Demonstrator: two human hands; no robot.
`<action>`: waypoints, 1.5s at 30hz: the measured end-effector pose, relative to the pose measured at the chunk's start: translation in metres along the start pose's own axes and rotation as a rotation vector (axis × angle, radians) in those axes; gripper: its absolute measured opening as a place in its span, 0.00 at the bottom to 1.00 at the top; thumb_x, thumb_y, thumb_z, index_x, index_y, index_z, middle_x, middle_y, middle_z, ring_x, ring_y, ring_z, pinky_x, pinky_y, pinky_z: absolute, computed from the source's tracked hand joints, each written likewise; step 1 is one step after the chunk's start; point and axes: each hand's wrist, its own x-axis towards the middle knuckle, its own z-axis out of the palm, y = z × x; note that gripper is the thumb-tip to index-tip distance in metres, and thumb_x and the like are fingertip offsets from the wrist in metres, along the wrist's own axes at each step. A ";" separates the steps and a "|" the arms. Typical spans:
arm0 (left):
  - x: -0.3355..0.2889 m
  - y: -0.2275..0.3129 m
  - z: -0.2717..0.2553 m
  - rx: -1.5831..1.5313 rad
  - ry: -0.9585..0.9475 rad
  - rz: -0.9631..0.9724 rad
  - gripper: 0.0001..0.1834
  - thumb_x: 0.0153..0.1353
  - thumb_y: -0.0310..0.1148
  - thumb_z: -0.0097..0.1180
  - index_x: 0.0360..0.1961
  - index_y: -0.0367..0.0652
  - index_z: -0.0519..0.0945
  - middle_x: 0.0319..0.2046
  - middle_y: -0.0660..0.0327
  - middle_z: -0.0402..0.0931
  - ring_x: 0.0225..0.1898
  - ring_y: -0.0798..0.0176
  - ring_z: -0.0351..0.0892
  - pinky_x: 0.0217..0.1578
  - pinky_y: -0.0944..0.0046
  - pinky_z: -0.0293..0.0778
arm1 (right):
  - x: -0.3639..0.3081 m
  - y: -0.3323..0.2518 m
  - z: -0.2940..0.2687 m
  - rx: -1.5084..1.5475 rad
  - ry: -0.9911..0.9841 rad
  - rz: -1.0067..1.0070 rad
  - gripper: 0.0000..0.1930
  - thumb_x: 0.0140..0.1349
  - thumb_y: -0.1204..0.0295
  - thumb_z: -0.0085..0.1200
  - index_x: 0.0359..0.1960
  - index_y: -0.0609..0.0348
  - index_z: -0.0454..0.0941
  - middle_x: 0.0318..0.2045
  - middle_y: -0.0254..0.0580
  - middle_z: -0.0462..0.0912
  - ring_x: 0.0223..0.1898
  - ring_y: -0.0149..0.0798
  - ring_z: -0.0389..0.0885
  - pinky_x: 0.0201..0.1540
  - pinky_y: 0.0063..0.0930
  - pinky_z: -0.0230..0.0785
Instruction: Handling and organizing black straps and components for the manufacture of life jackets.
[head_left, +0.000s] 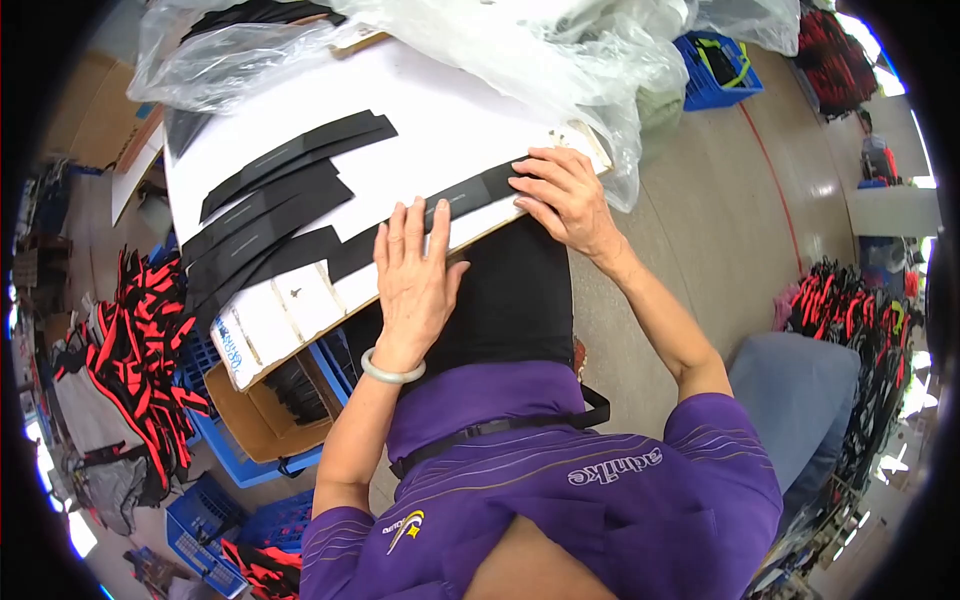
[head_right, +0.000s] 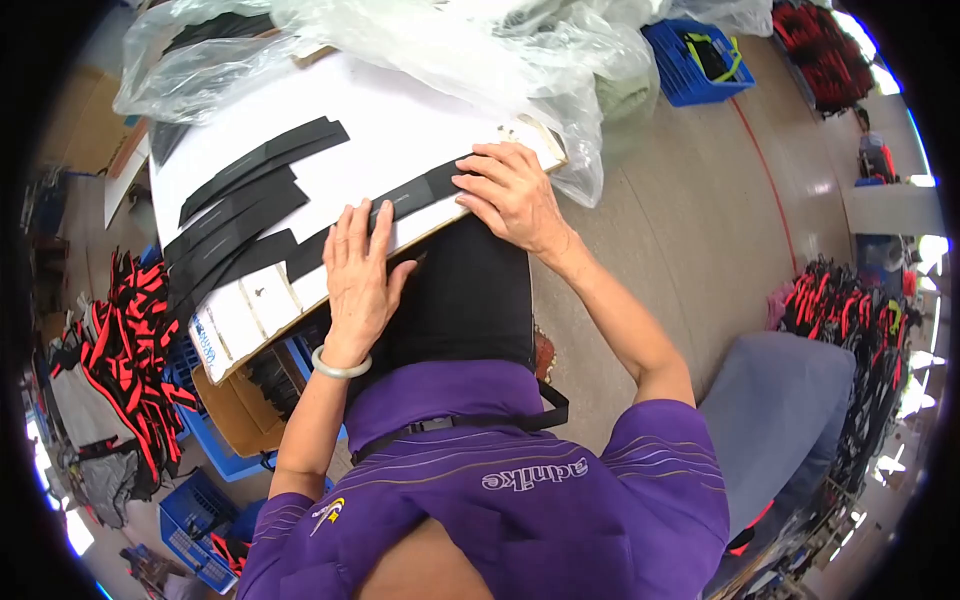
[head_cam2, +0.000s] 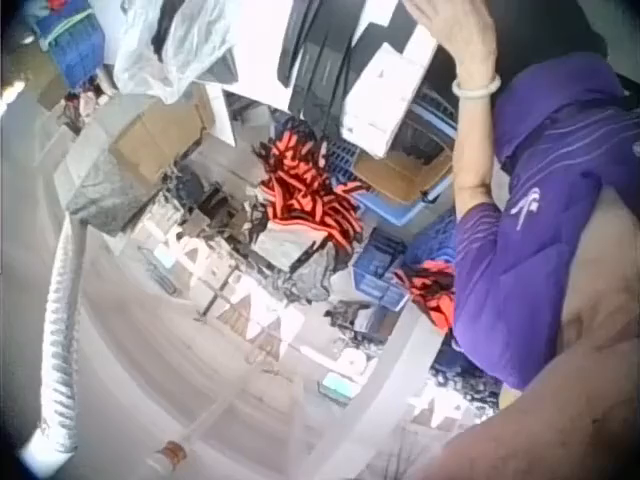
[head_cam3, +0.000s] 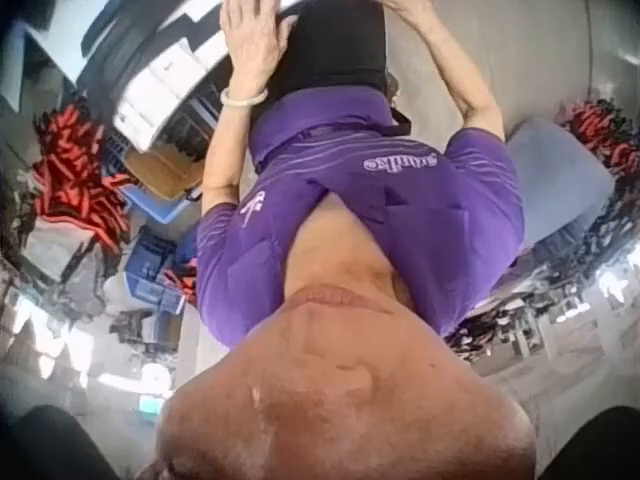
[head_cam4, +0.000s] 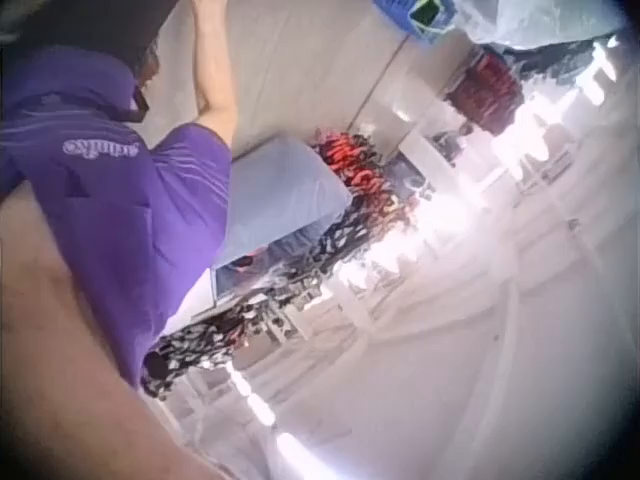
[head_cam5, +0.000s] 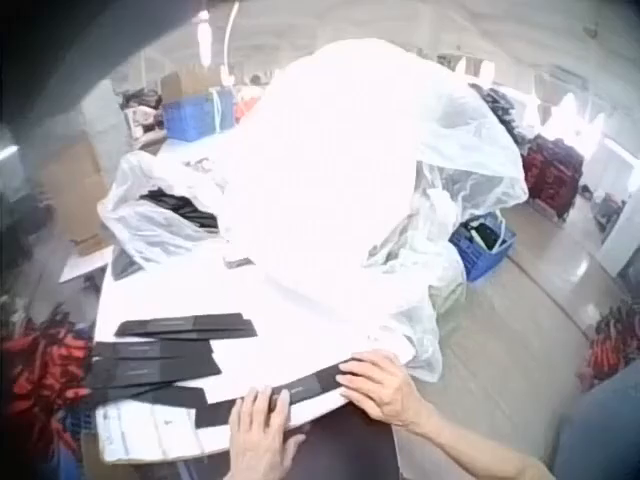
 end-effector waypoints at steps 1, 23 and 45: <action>-0.004 0.000 -0.003 0.028 0.018 -0.013 0.40 0.49 0.33 0.67 0.64 0.45 0.64 0.63 0.48 0.60 0.66 0.44 0.55 0.66 0.46 0.50 | -0.001 -0.003 -0.001 -0.025 -0.008 -0.016 0.12 0.54 0.67 0.62 0.41 0.51 0.83 0.48 0.33 0.81 0.56 0.40 0.73 0.60 0.42 0.60; 0.013 0.033 0.041 0.106 0.060 0.001 0.41 0.49 0.32 0.64 0.66 0.45 0.62 0.67 0.53 0.56 0.69 0.48 0.51 0.66 0.42 0.43 | -0.022 0.019 0.018 0.035 0.196 -0.017 0.09 0.50 0.71 0.65 0.35 0.54 0.84 0.43 0.33 0.82 0.52 0.39 0.75 0.56 0.39 0.65; 0.013 0.037 0.060 0.158 0.147 0.034 0.28 0.59 0.29 0.48 0.61 0.33 0.63 0.64 0.42 0.58 0.69 0.41 0.51 0.67 0.38 0.44 | -0.020 0.018 0.022 -0.003 0.225 -0.042 0.09 0.49 0.71 0.64 0.34 0.53 0.84 0.42 0.31 0.82 0.51 0.41 0.76 0.55 0.37 0.64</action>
